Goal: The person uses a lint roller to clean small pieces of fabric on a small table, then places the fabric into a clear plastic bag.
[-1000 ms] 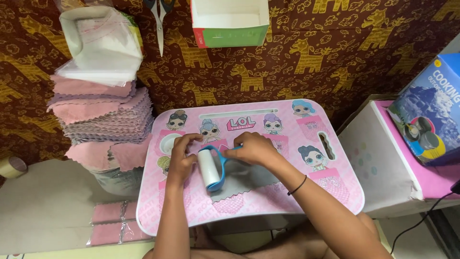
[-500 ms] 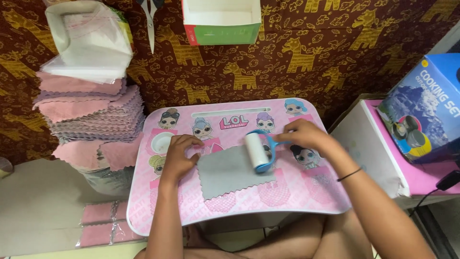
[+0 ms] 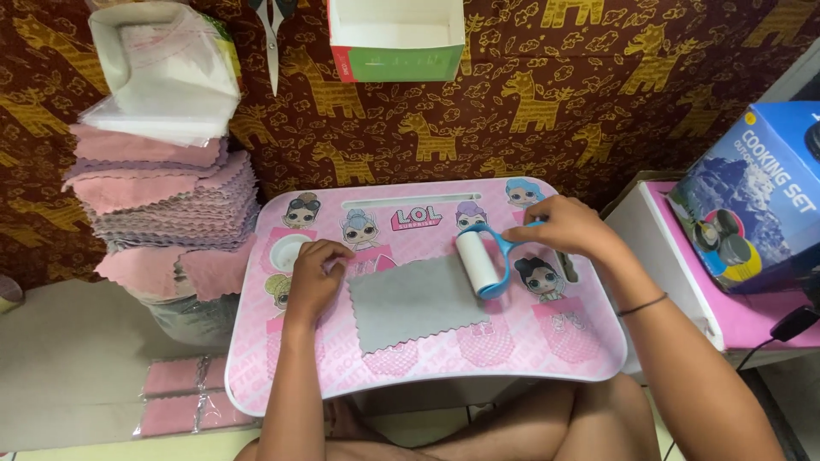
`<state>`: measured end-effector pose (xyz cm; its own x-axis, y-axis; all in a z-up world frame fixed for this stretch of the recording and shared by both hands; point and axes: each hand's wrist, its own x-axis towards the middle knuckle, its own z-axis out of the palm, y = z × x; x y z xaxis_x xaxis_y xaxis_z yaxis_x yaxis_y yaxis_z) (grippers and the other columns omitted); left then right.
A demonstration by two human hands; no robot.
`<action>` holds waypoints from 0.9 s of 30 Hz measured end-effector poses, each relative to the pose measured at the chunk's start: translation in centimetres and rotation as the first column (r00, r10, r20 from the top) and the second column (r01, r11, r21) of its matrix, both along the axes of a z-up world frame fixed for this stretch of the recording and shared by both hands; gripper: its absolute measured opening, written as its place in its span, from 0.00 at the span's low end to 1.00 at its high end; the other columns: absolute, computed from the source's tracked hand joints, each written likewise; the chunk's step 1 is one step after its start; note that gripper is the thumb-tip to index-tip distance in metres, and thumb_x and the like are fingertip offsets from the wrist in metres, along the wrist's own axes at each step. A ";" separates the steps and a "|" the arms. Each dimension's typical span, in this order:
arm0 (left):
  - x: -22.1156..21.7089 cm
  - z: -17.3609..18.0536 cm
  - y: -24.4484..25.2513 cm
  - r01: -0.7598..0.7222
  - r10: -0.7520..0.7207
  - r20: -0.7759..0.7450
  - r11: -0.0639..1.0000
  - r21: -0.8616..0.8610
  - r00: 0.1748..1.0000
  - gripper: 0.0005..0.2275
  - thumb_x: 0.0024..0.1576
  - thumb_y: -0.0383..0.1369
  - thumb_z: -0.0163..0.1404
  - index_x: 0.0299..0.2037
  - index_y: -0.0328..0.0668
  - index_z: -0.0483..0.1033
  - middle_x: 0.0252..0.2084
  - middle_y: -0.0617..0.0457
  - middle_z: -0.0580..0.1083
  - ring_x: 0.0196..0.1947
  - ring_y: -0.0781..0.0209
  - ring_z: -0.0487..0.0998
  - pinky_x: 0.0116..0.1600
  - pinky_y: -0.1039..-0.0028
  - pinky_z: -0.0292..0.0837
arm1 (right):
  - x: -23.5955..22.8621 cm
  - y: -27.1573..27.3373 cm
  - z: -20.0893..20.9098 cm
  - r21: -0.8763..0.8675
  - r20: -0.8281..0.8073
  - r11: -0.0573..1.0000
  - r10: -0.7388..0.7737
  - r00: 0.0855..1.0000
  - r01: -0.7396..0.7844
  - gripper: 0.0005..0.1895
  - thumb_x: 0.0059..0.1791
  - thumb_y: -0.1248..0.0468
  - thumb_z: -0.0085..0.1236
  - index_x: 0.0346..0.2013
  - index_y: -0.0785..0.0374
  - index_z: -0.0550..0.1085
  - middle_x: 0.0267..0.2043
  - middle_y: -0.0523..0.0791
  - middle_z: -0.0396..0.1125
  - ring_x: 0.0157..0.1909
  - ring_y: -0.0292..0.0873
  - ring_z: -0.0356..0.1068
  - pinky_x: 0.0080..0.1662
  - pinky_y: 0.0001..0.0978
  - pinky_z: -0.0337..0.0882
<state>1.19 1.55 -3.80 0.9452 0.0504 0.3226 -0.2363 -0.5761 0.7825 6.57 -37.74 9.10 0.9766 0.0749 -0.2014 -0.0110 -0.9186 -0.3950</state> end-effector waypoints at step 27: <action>-0.4 0.9 0.3 0.034 -0.033 0.031 0.998 -0.055 0.999 0.11 0.47 0.23 0.50 0.34 0.48 0.83 0.36 0.51 0.78 0.45 0.48 0.75 0.54 0.63 0.70 | -1.9 13.1 -3.7 0.182 -0.152 0.968 0.199 0.968 -0.171 0.22 0.41 0.40 0.60 0.34 0.53 0.84 0.42 0.57 0.76 0.52 0.61 0.74 0.52 0.49 0.72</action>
